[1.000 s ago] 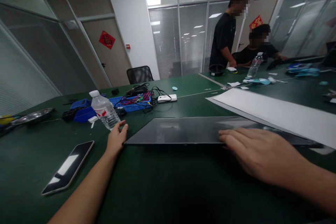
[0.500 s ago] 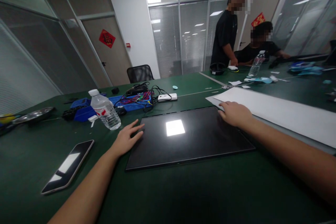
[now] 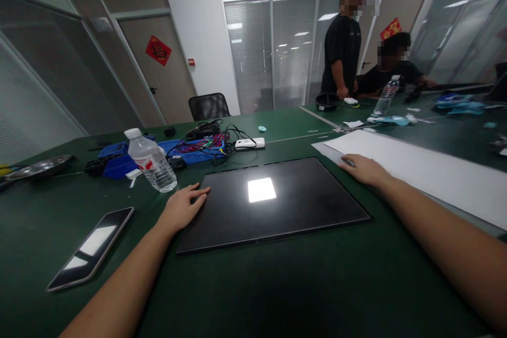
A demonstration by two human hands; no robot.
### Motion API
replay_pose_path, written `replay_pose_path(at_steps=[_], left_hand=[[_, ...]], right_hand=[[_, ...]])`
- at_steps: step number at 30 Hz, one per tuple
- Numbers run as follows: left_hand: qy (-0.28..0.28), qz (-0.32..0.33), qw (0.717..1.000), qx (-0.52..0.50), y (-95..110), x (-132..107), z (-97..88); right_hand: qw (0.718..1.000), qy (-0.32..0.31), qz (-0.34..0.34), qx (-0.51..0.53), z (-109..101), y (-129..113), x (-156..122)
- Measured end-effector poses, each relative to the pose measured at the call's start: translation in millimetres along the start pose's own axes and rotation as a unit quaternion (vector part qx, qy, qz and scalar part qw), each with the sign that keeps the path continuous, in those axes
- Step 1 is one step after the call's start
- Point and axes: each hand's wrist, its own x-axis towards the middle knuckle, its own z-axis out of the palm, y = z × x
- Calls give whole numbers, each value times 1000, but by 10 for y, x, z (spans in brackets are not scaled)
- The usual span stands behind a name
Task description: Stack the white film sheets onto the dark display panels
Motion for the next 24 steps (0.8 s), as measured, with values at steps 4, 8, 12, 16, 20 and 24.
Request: replay_pose_path(at_steps=[4, 8, 12, 16, 20, 24], left_hand=[[-1, -3, 1000, -5, -2, -11, 13], [2, -4, 1000, -12, -23, -8, 41], [3, -5, 1000, -13, -27, -5, 49], [0, -6, 1000, -10, -20, 2, 43], [-4, -1, 1000, -1, -38, 18, 55], [-4, 8, 1000, -3, -65, 35, 77]], right_hand=[[1000, -6, 9, 1, 47, -12, 64], [1000, -14, 15, 3, 73, 1, 116], [1000, -22, 5, 8, 77, 56, 150], [999, -33, -13, 19, 57, 149, 169], [999, -32, -31, 19, 32, 263, 130], [999, -18, -28, 2, -5, 324, 47]])
